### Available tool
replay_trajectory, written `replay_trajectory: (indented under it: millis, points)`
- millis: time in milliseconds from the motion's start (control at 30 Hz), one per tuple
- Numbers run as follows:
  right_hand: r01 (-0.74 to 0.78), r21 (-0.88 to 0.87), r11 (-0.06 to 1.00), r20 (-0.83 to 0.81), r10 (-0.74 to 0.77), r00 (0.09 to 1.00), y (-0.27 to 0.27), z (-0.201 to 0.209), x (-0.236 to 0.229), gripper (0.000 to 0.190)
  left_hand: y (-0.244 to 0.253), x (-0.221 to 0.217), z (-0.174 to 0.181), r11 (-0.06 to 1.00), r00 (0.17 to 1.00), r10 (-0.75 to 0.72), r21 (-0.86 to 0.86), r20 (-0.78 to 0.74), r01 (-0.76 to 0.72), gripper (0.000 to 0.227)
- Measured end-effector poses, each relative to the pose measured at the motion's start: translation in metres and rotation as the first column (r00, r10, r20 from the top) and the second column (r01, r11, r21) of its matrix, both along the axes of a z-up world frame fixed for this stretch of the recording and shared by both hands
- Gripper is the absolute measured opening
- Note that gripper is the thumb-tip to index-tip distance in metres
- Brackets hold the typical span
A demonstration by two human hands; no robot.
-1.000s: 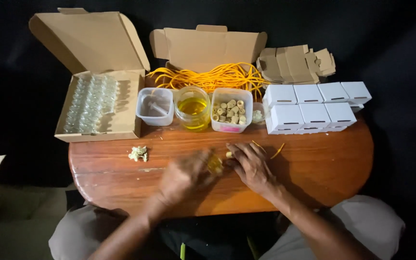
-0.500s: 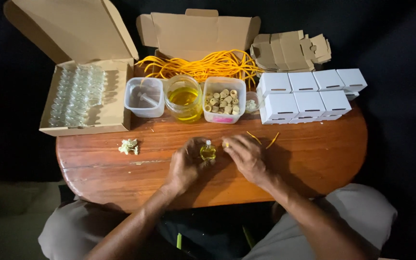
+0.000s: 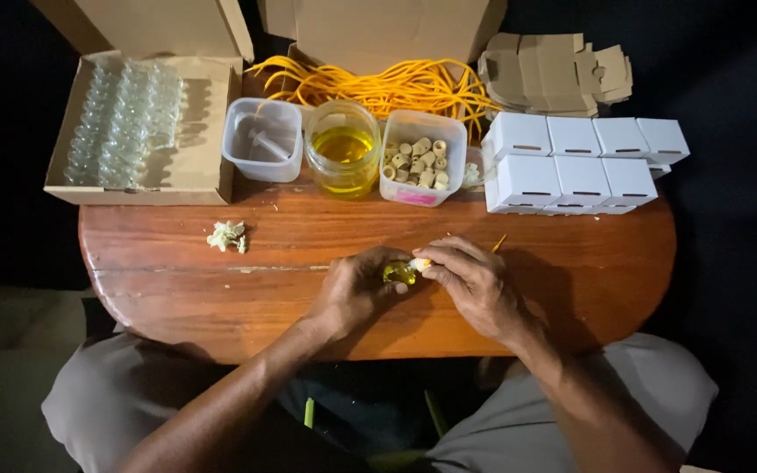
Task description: Filling small glass vials with fragrance oil using a syringe and assembling decorative wooden caps with string.
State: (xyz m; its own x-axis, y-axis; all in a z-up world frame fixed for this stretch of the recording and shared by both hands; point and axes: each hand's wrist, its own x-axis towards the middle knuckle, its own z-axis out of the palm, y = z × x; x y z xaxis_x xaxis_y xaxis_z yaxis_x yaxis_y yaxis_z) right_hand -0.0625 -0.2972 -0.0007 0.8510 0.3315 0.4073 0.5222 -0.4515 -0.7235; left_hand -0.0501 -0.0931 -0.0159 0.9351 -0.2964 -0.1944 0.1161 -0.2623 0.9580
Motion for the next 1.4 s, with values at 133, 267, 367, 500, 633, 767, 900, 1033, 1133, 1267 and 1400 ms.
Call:
replay_trajectory:
  millis: [133, 267, 367, 500, 633, 767, 900, 1033, 1133, 1267, 1400]
  points:
    - [-0.017, -0.026, 1.0, -0.016, 0.017, 1.0, 0.0, -0.004, 0.0, 0.016, 0.003, -0.001, -0.006, 0.998, 0.999, -0.048, 0.039, 0.003, 0.048, 0.033]
    - [-0.056, -0.042, 0.998, -0.036, 0.054, 0.998, 0.001, -0.002, -0.001, 0.015, 0.006, 0.0, -0.013, 0.995, 0.997, -0.075, 0.057, -0.01, 0.076, 0.033]
    - [-0.08, -0.063, 0.995, -0.032, 0.078, 0.996, 0.0, 0.0, 0.0, 0.015, 0.006, -0.002, -0.021, 0.997, 0.997, -0.07, 0.012, -0.039, 0.07, 0.035]
    - [-0.093, -0.08, 0.992, -0.035, 0.09, 0.995, 0.0, 0.005, 0.001, 0.014, 0.008, -0.004, -0.01, 0.991, 0.992, -0.123, -0.063, -0.025, 0.121, 0.036]
    - [-0.082, -0.089, 0.993, -0.088, 0.074, 0.993, -0.004, -0.001, 0.001, 0.014, 0.007, -0.007, -0.013, 0.974, 0.988, -0.15, -0.174, -0.03, 0.143, 0.038]
    - [-0.048, -0.182, 0.982, -0.064, 0.037, 0.997, -0.013, -0.032, 0.001, 0.017, 0.009, -0.005, 0.001, 0.982, 0.984, -0.175, -0.074, 0.004, 0.175, 0.042]
    - [-0.052, -0.148, 0.988, -0.125, 0.034, 0.992, -0.013, -0.024, 0.004, 0.032, 0.009, -0.005, 0.008, 0.98, 0.982, -0.184, -0.065, 0.026, 0.186, 0.045]
    - [-0.1, -0.182, 0.978, -0.153, 0.073, 0.986, -0.004, 0.003, 0.002, 0.041, 0.011, -0.002, 0.004, 0.982, 0.983, -0.181, -0.049, 0.023, 0.182, 0.048]
    - [-0.115, -0.196, 0.974, -0.172, 0.081, 0.982, -0.011, -0.019, 0.001, 0.022, 0.012, -0.003, 0.003, 0.975, 0.976, -0.219, -0.026, 0.015, 0.219, 0.05]
    - [-0.067, -0.204, 0.977, -0.226, 0.02, 0.974, -0.036, -0.054, -0.003, 0.018, 0.012, -0.005, 0.015, 0.972, 0.972, -0.234, -0.034, -0.012, 0.234, 0.053]
    - [-0.114, -0.176, 0.978, -0.193, 0.08, 0.978, -0.008, -0.004, 0.002, 0.056, 0.011, -0.004, 0.012, 0.972, 0.972, -0.236, -0.019, 0.0, 0.236, 0.054]
